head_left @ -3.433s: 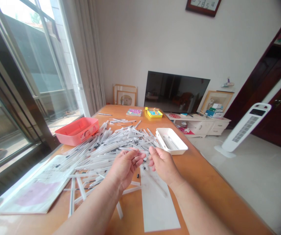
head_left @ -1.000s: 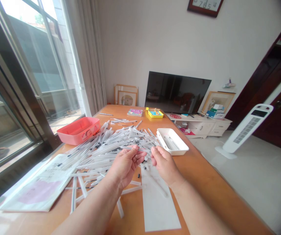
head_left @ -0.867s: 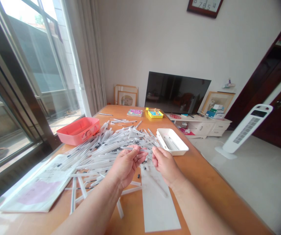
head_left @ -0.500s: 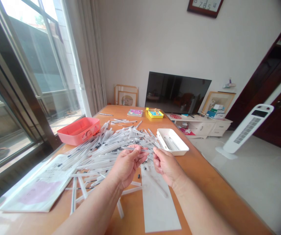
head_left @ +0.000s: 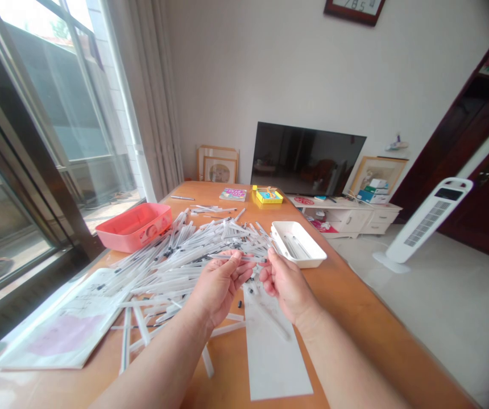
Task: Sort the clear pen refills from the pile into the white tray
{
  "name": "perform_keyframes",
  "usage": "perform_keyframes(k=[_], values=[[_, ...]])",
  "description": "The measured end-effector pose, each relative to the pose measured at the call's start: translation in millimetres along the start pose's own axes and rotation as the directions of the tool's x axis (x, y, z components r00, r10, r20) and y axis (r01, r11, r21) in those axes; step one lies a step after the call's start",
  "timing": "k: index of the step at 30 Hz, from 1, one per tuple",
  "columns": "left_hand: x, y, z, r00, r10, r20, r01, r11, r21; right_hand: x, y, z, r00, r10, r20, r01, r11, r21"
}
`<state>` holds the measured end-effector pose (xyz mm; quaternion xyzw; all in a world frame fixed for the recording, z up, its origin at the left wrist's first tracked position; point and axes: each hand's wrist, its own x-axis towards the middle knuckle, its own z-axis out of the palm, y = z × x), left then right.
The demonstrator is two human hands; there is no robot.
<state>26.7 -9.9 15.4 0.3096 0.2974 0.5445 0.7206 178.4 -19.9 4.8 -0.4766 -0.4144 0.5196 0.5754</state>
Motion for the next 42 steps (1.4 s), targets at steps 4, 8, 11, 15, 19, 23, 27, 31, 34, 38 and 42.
perform_keyframes(k=[4, 8, 11, 15, 19, 23, 27, 31, 34, 38, 42], values=[[-0.2, 2.9, -2.4, 0.999, 0.011, -0.041, -0.011, 1.000, 0.007, 4.1, 2.9, -5.1, 0.996, -0.080, -0.028, 0.076, 0.990, -0.121], [1.8, 6.1, -7.7, 0.988, 0.066, -0.136, -0.062, 0.998, 0.032, 11.8, 10.2, -16.3, 0.989, -0.141, -0.034, 0.112, 0.893, -0.435], [4.4, 6.3, -11.4, 0.978, 0.065, -0.201, -0.062, 0.998, 0.021, 12.9, 15.2, -20.5, 0.986, -0.155, 0.069, 0.159, 0.698, -0.698], [6.4, 5.5, -13.1, 0.977, 0.001, -0.213, 0.000, 1.000, 0.003, 5.9, 16.4, -17.2, 0.979, -0.123, 0.164, 0.200, 0.391, -0.898], [5.3, 6.2, -11.8, 0.965, -0.035, -0.260, 0.045, 0.998, 0.033, 0.3, 14.0, -12.9, 0.985, -0.078, 0.154, 0.169, 0.259, -0.951], [2.7, 8.0, -9.9, 0.954, -0.045, -0.298, 0.073, 0.994, 0.084, -1.2, 11.5, -11.3, 0.984, -0.083, 0.155, 0.166, 0.149, -0.975], [1.9, 8.4, -9.5, 0.968, -0.053, -0.245, 0.076, 0.993, 0.085, -2.7, 10.2, -8.4, 0.988, -0.066, 0.141, 0.146, 0.077, -0.986], [3.6, 7.6, -11.4, 0.975, -0.059, -0.216, 0.078, 0.994, 0.081, -3.9, 9.8, -6.1, 0.990, -0.070, 0.126, 0.129, 0.039, -0.991], [4.4, 7.2, -13.2, 0.978, -0.062, -0.198, 0.081, 0.993, 0.089, -4.5, 8.5, -9.5, 0.989, -0.087, 0.116, 0.123, 0.074, -0.990], [3.0, 7.0, -13.5, 0.984, -0.081, -0.158, 0.104, 0.985, 0.141, -3.2, 3.9, -20.1, 0.989, -0.107, 0.101, 0.131, 0.339, -0.932], [-1.2, 8.0, -11.2, 0.985, -0.129, -0.111, 0.153, 0.955, 0.252, 1.2, -4.5, -25.4, 0.993, -0.079, 0.085, 0.116, 0.732, -0.672]])
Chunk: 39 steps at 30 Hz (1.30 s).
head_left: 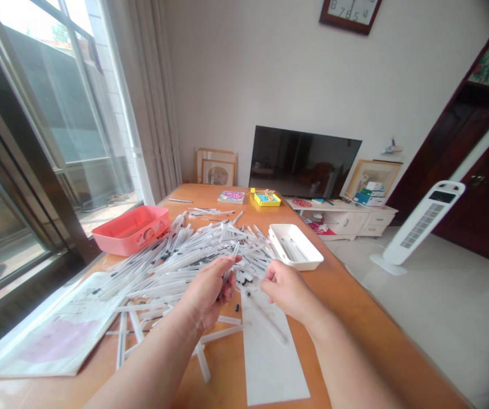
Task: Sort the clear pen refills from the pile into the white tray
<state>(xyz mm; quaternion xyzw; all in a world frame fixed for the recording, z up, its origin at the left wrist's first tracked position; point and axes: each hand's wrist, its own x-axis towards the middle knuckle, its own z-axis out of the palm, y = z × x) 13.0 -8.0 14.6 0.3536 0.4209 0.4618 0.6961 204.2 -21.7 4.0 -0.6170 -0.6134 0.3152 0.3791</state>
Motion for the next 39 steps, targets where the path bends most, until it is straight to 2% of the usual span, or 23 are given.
perform_keyframes(k=[2, 5, 8, 10, 15, 32, 39], values=[[-2.7, 0.8, 0.9, 0.999, 0.005, 0.034, -0.008, 0.998, 0.062, 2.3, -4.3, -3.8, 1.000, 0.019, -0.016, -0.015, 0.975, 0.223], [-6.1, 2.3, 2.3, 0.996, 0.024, 0.080, -0.036, 0.987, 0.155, 4.3, -11.0, -9.7, 0.995, 0.052, -0.080, -0.005, 0.865, 0.502], [-7.9, 3.8, 4.5, 0.993, 0.025, 0.115, -0.053, 0.968, 0.246, 5.5, -13.9, -15.2, 0.988, 0.088, -0.123, 0.017, 0.742, 0.671], [-8.6, 4.5, 6.3, 0.991, 0.014, 0.129, -0.053, 0.952, 0.301, 6.4, -13.7, -17.4, 0.984, 0.108, -0.144, 0.028, 0.696, 0.718], [-11.0, 5.9, 10.7, 0.990, 0.000, 0.142, -0.057, 0.917, 0.395, 8.0, -11.6, -17.9, 0.975, 0.150, -0.166, 0.021, 0.680, 0.733], [-13.7, 5.6, 11.6, 0.984, 0.056, 0.167, -0.129, 0.875, 0.467, 4.8, -14.8, -15.4, 0.987, 0.132, -0.096, -0.034, 0.741, 0.670], [-12.1, 3.6, 9.6, 0.971, 0.061, 0.231, -0.171, 0.853, 0.493, 2.3, -14.2, -12.4, 0.993, 0.120, 0.000, -0.094, 0.779, 0.620]])
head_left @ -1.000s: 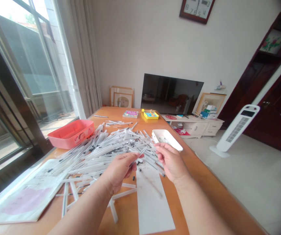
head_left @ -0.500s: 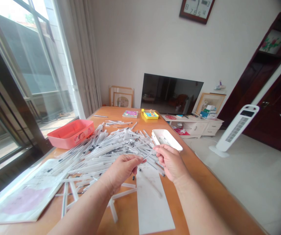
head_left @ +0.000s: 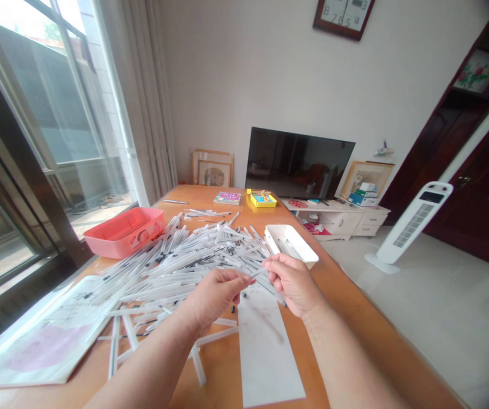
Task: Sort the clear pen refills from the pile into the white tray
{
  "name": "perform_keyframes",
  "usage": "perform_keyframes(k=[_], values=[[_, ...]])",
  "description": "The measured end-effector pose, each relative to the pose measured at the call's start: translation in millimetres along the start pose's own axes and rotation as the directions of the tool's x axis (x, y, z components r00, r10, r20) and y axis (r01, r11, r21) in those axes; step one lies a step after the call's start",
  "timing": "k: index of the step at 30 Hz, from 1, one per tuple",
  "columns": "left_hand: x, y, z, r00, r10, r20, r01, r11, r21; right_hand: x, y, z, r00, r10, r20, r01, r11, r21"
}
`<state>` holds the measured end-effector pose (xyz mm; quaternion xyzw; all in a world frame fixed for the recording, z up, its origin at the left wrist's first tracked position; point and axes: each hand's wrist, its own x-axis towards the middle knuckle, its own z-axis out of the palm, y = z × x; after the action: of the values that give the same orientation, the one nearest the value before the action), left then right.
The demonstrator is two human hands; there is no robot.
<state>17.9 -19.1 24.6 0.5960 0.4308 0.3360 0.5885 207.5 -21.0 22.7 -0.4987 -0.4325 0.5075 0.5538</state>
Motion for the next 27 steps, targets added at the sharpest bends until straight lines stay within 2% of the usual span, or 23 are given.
perform_keyframes(k=[3, 17, 27], values=[[0.5, -1.5, -0.2, 1.000, 0.012, 0.018, -0.012, 1.000, 0.025, -1.1, 0.3, 1.7, 1.000, 0.014, 0.017, -0.014, 1.000, -0.012], [1.2, -3.7, 0.5, 0.998, 0.035, -0.043, -0.034, 0.999, 0.013, -0.6, 3.8, 10.3, 0.999, -0.002, 0.036, 0.002, 1.000, 0.018], [1.2, -5.6, 0.4, 0.996, 0.089, 0.001, -0.089, 0.996, 0.000, 0.7, 4.9, 12.0, 0.998, 0.041, 0.056, -0.042, 0.999, 0.020]])
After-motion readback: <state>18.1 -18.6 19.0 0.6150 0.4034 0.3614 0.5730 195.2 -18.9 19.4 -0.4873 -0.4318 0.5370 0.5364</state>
